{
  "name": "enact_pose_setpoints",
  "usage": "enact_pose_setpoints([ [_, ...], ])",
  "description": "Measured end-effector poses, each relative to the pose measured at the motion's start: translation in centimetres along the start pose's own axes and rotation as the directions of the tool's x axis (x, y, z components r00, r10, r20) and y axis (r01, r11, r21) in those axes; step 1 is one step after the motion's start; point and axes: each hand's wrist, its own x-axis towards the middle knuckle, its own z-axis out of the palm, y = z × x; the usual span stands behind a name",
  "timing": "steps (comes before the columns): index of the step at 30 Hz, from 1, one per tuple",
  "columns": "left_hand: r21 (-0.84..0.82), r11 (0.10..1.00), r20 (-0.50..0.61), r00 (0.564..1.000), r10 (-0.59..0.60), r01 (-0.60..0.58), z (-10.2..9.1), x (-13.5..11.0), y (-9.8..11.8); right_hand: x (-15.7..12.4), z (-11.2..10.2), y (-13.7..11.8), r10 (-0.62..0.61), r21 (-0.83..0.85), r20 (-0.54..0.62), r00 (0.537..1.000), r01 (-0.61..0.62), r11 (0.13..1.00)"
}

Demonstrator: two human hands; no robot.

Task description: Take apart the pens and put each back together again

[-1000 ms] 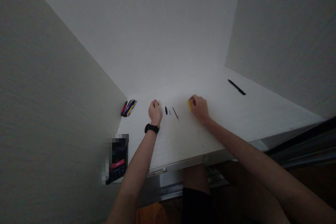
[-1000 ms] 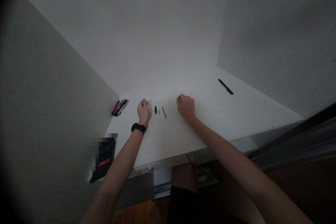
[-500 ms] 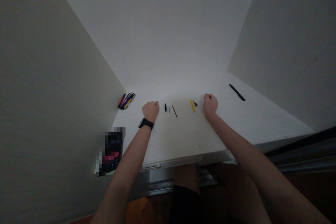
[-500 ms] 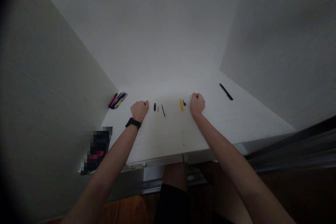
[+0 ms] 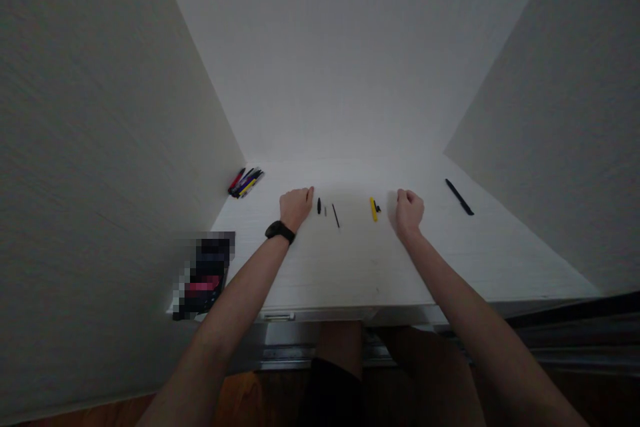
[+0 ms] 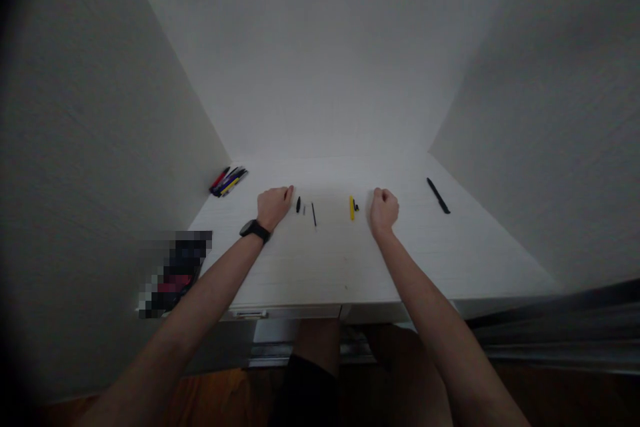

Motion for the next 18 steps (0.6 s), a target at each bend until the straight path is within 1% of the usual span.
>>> enact_pose_setpoints([
  [1, -0.048, 0.997, -0.04, 0.997, 0.065, -0.067, -0.1, 0.0, 0.2, -0.1, 0.0, -0.1, 0.011, 0.014, -0.013, 1.0, -0.011, 1.0],
  [3, -0.119, 0.965, -0.105, 0.97, 0.221, -0.233, -0.2, 0.1, 0.5, -0.3, -0.1, -0.4, 0.053, 0.04, -0.046, 0.998, -0.051, 0.998],
  [5, -0.162, 0.91, -0.109, 0.924, 0.367, -0.381, -0.2, 0.2, 0.6, -0.4, -0.1, -0.6, 0.06, 0.048, -0.043, 0.997, -0.058, 0.997],
  [7, -0.215, 0.853, -0.082, 0.879, 0.47, -0.476, -0.2, 0.2, 0.6, -0.3, -0.1, -0.7, 0.061, 0.054, -0.05, 0.997, -0.058, 0.997],
  [9, -0.276, 0.806, -0.064, 0.846, 0.529, -0.524, -0.1, 0.2, 0.5, -0.2, 0.0, -0.7, 0.048, 0.068, -0.06, 0.997, -0.044, 0.997],
  [12, -0.305, 0.785, -0.033, 0.83, 0.557, -0.539, -0.1, 0.2, 0.4, -0.1, 0.0, -0.6, 0.007, 0.068, -0.057, 0.998, -0.003, 0.998],
  [15, -0.242, 0.8, 0.018, 0.822, 0.569, -0.549, -0.3, 0.1, 0.5, -0.4, 0.0, -0.9, -0.061, -0.006, -0.044, 0.997, 0.061, 0.998],
  [17, -0.174, 0.789, 0.039, 0.796, 0.604, -0.59, -0.5, 0.1, 0.6, -1.0, -0.1, -1.3, -0.153, -0.089, -0.02, 0.988, 0.15, 0.985],
  [18, -0.136, 0.776, 0.043, 0.778, 0.626, -0.616, -0.7, 0.0, 0.7, -1.5, -0.2, -1.6, -0.221, -0.134, 0.01, 0.975, 0.221, 0.966],
])
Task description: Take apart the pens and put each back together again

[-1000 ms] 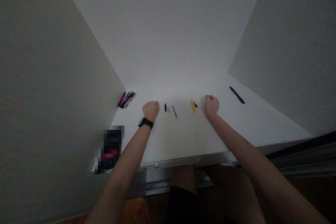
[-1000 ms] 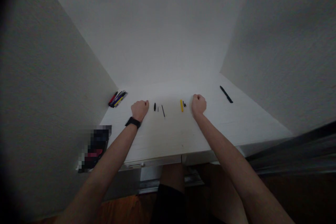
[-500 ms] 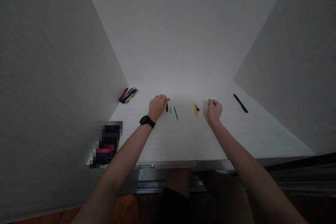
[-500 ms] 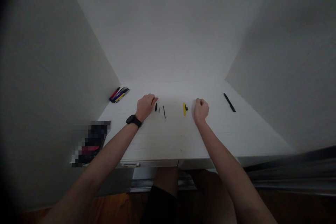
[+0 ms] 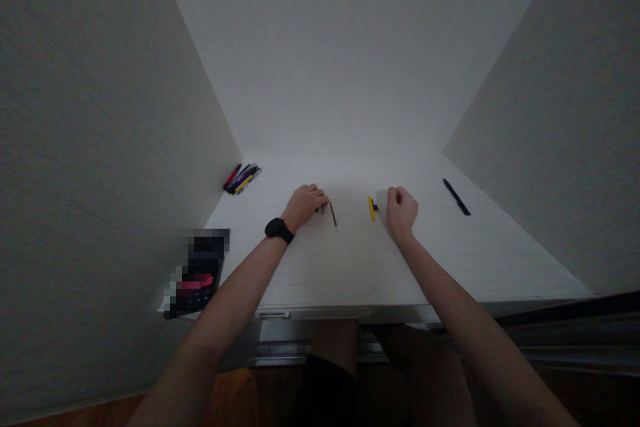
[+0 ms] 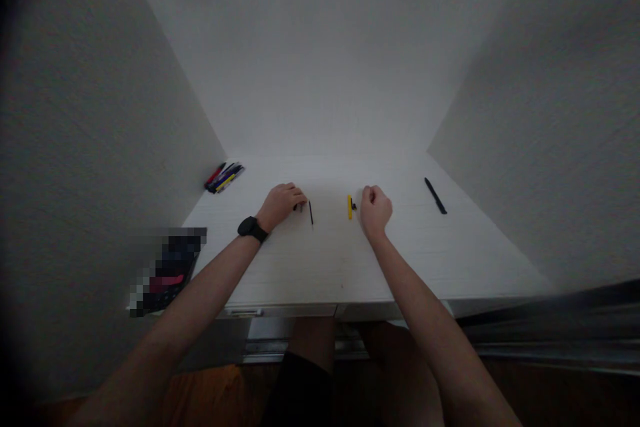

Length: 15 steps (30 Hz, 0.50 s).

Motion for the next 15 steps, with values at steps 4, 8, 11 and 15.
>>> enact_pose_setpoints([
  [4, 0.139, 0.988, 0.016, 0.997, 0.073, -0.074, -0.2, 0.1, 0.2, -1.9, 0.1, -1.6, -0.428, -0.091, 0.214, 0.878, 0.455, 0.886],
  [8, 0.184, 0.979, 0.017, 0.996, 0.088, -0.09, 0.0, 0.3, 0.1, -3.5, 0.6, -2.7, -0.729, 0.015, 0.394, 0.56, 0.789, 0.614],
  [11, 0.182, 0.976, 0.023, 0.993, 0.116, -0.118, 0.2, 0.4, 0.2, -3.8, 0.9, -2.8, -0.779, 0.067, 0.442, 0.446, 0.849, 0.524],
  [15, 0.152, 0.983, -0.012, 0.994, 0.109, -0.106, 0.3, 0.7, 0.5, -3.5, 1.0, -2.6, -0.783, 0.119, 0.475, 0.401, 0.853, 0.508],
])
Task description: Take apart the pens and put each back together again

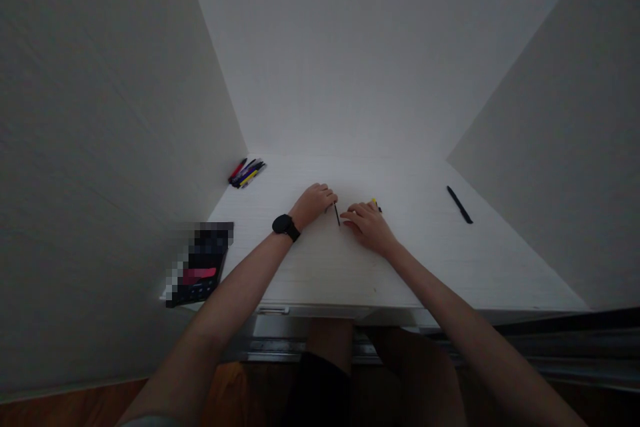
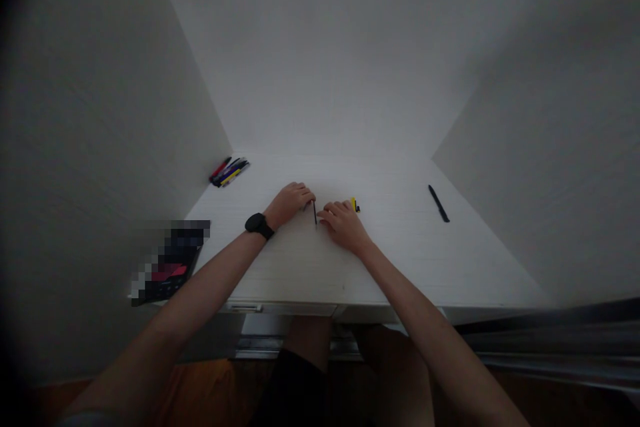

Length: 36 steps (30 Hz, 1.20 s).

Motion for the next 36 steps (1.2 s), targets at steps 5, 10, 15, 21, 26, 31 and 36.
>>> enact_pose_setpoints([
  [5, -0.078, 0.996, -0.117, 0.992, -0.057, 0.048, 0.2, 0.0, 0.2, 0.2, 0.2, 0.2, -0.004, 0.039, 0.06, 0.998, 0.001, 0.999],
  [10, -0.244, 0.96, -0.222, 0.956, -0.19, 0.135, 0.8, -0.1, 0.4, 0.4, 0.5, 0.1, 0.077, 0.062, 0.037, 0.996, -0.079, 0.995],
  [15, -0.411, 0.895, -0.278, 0.911, -0.304, 0.173, 1.1, -0.1, 0.7, 0.3, 0.8, 0.1, 0.136, 0.029, -0.03, 0.99, -0.135, 0.99],
  [21, -0.564, 0.809, -0.368, 0.826, -0.426, 0.165, 1.3, 0.2, 2.7, 0.0, 0.9, 0.5, 0.211, -0.013, -0.124, 0.97, -0.214, 0.977],
  [26, -0.575, 0.8, -0.419, 0.778, -0.469, 0.173, 1.3, 0.8, 4.9, 0.0, 1.1, 1.2, 0.241, 0.051, -0.247, 0.939, -0.235, 0.971],
  [31, -0.442, 0.88, -0.4, 0.84, -0.367, 0.174, 1.4, 1.0, 4.7, -0.1, 1.5, 1.5, 0.252, 0.13, -0.266, 0.93, -0.225, 0.966],
  [36, -0.371, 0.922, -0.375, 0.891, -0.256, 0.109, 1.5, 1.0, 4.1, -0.3, 1.4, 1.7, 0.375, 0.248, -0.304, 0.876, -0.308, 0.919],
])
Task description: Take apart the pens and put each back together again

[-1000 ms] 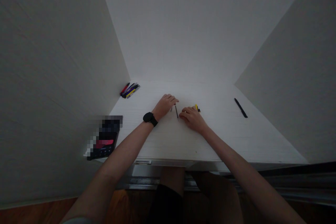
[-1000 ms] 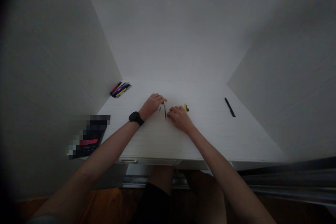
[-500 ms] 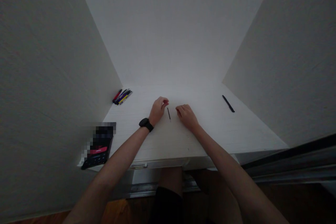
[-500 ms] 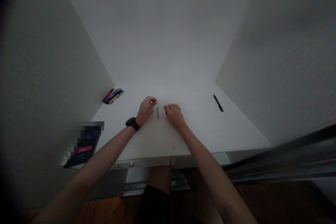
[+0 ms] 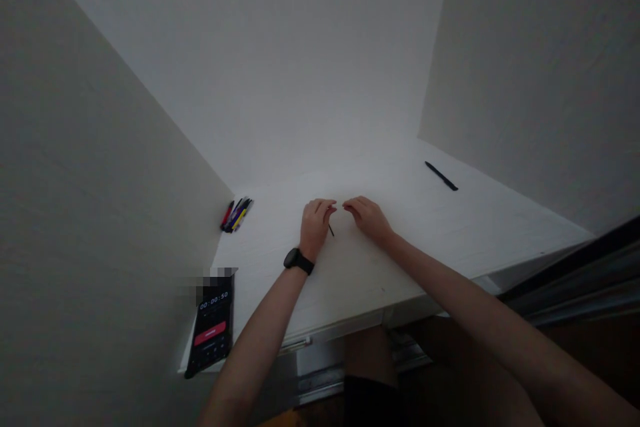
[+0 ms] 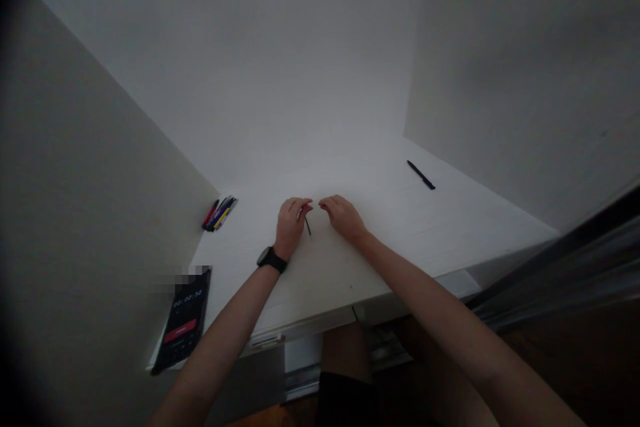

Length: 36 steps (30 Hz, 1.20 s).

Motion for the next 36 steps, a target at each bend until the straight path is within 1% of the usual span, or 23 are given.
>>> enact_pose_setpoints([
  [2, -0.005, 1.0, 0.018, 1.0, 0.013, -0.013, 0.0, 0.0, 0.0, 0.1, -0.1, -0.1, 0.046, 0.033, -0.042, 0.998, -0.045, 0.998],
  [4, -0.001, 1.0, 0.017, 1.0, 0.016, -0.016, 0.0, 0.0, 0.0, 0.2, -0.1, -0.2, 0.068, 0.067, -0.076, 0.995, -0.063, 0.996],
  [9, -0.012, 1.0, -0.035, 0.999, 0.027, -0.028, 0.1, 0.1, 0.0, 0.5, -0.4, -0.9, 0.09, 0.118, -0.112, 0.99, -0.077, 0.99],
  [13, -0.007, 1.0, -0.11, 0.994, -0.017, 0.016, 0.1, 0.1, 0.0, 0.6, -0.7, -1.2, 0.118, 0.147, -0.134, 0.984, -0.098, 0.984],
  [16, -0.048, 0.998, -0.115, 0.992, -0.048, 0.042, 0.1, 0.2, 0.1, 0.6, -0.8, -1.4, 0.167, 0.177, -0.155, 0.974, -0.138, 0.974],
  [21, -0.109, 0.991, -0.079, 0.993, -0.083, 0.074, -0.2, 0.4, 0.1, 0.8, -1.0, -1.4, 0.23, 0.228, -0.157, 0.96, -0.191, 0.955],
  [27, -0.174, 0.978, -0.128, 0.982, -0.139, 0.116, -0.3, 0.4, 0.0, 1.0, -1.2, -0.9, 0.338, 0.349, -0.16, 0.928, -0.267, 0.898],
  [32, -0.213, 0.963, -0.068, 0.981, -0.184, 0.165, -0.3, 0.4, -0.2, 1.0, -1.1, -0.6, 0.384, 0.404, -0.153, 0.911, -0.297, 0.865],
  [36, -0.256, 0.949, -0.035, 0.979, -0.202, 0.187, -0.3, 0.1, -0.2, 1.0, -0.7, -0.4, 0.418, 0.471, -0.097, 0.903, -0.328, 0.819],
])
